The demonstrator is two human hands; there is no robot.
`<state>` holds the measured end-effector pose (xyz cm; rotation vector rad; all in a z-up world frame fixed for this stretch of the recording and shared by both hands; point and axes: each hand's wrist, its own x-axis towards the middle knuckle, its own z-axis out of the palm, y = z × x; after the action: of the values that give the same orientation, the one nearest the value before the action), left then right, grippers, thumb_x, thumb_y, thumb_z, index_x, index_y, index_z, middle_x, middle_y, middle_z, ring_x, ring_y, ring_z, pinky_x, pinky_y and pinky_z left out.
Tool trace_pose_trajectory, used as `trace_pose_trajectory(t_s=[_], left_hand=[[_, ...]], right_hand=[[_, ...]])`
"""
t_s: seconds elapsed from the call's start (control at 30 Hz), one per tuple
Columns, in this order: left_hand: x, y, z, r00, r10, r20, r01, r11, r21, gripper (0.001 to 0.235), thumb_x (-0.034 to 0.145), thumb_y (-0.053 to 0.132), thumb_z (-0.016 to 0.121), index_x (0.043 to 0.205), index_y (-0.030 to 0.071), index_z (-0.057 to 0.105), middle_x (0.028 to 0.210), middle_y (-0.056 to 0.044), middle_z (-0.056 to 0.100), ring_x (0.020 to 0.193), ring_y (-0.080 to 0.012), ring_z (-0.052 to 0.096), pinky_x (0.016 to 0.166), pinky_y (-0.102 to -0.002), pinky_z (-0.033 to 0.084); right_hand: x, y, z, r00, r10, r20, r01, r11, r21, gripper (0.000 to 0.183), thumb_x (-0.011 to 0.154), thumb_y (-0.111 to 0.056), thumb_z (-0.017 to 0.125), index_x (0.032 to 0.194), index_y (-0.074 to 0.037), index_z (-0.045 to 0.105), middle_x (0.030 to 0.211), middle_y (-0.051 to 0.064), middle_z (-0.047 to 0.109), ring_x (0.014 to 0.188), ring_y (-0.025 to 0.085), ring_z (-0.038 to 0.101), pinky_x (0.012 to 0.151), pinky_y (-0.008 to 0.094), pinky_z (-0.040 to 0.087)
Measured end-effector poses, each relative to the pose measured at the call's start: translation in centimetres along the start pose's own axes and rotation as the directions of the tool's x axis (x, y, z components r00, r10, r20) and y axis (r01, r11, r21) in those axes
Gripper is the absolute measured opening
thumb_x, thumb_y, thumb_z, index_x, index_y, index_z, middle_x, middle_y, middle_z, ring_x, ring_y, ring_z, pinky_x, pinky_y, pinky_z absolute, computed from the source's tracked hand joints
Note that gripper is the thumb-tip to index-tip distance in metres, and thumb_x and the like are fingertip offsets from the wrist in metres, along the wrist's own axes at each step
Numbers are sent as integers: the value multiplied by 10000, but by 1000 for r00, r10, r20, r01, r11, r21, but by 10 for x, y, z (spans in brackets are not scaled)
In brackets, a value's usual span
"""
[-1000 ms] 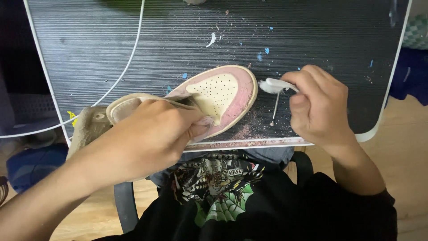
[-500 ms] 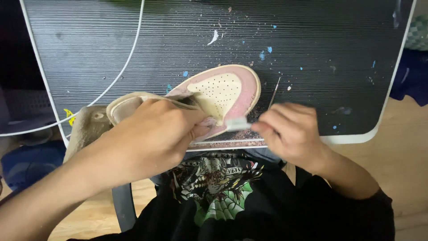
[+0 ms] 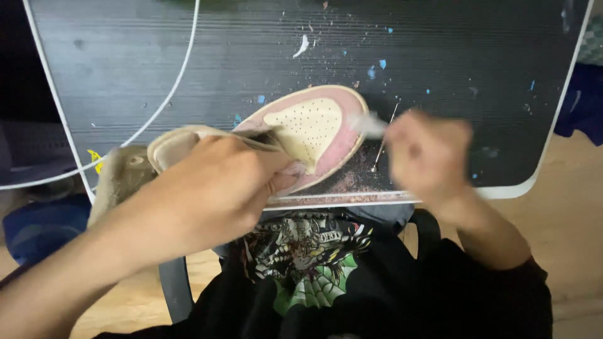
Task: The person cleans a pink and white sneaker by hand and with a toothbrush. They scrub the sole, heel, and toe box areas, rotating the shoe to access different sides. The shoe is held in the left hand while the right hand scrubs with the brush.
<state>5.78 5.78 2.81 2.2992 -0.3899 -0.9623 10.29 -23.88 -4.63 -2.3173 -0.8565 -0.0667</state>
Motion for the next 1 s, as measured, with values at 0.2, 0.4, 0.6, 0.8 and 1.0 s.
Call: trace_pose_trajectory(t_s=[0.2,0.4,0.6,0.8,1.0], left_hand=[[0,1,-4,998,-15,57,17,1000,-19,233,1012,128,540,791,94,605,622,-68,632,556,-266,622,558,-460,452],[0,3,-6,999,-7,33,7,1000,10,242,1015,140,533,792,82,607,634,-100,653,565,-319,623,558,-470,438],[0,4,-11,997,-13,78,19,997,-73,297,1036,117,540,761,160,645,561,33,528,493,-129,562,478,-313,499],[1,-2,-4,998,55,-9,-55,998,21,408,1088,251,500,728,77,582,548,-93,574,507,-339,537,616,-482,435],[1,2,-9,986,-40,164,37,999,17,237,930,11,496,761,130,611,570,14,509,514,-167,515,537,-369,451]], right_hand=[[-7,3,0,957,-264,118,242,955,170,276,769,112,495,785,-93,678,628,-1,546,479,164,417,437,367,297],[-9,-8,7,928,-365,72,368,929,-46,413,1047,-303,555,711,-74,624,586,44,610,465,152,555,476,324,500],[-3,1,14,945,-327,-7,326,945,-13,198,860,52,546,763,-88,647,655,64,558,510,236,441,468,438,328],[4,10,1,989,-126,-75,120,989,-84,417,1074,85,543,676,4,452,575,63,298,506,188,248,526,400,180],[9,5,-2,925,-379,26,373,918,136,284,753,113,454,697,-85,649,560,20,493,432,170,366,412,363,300]])
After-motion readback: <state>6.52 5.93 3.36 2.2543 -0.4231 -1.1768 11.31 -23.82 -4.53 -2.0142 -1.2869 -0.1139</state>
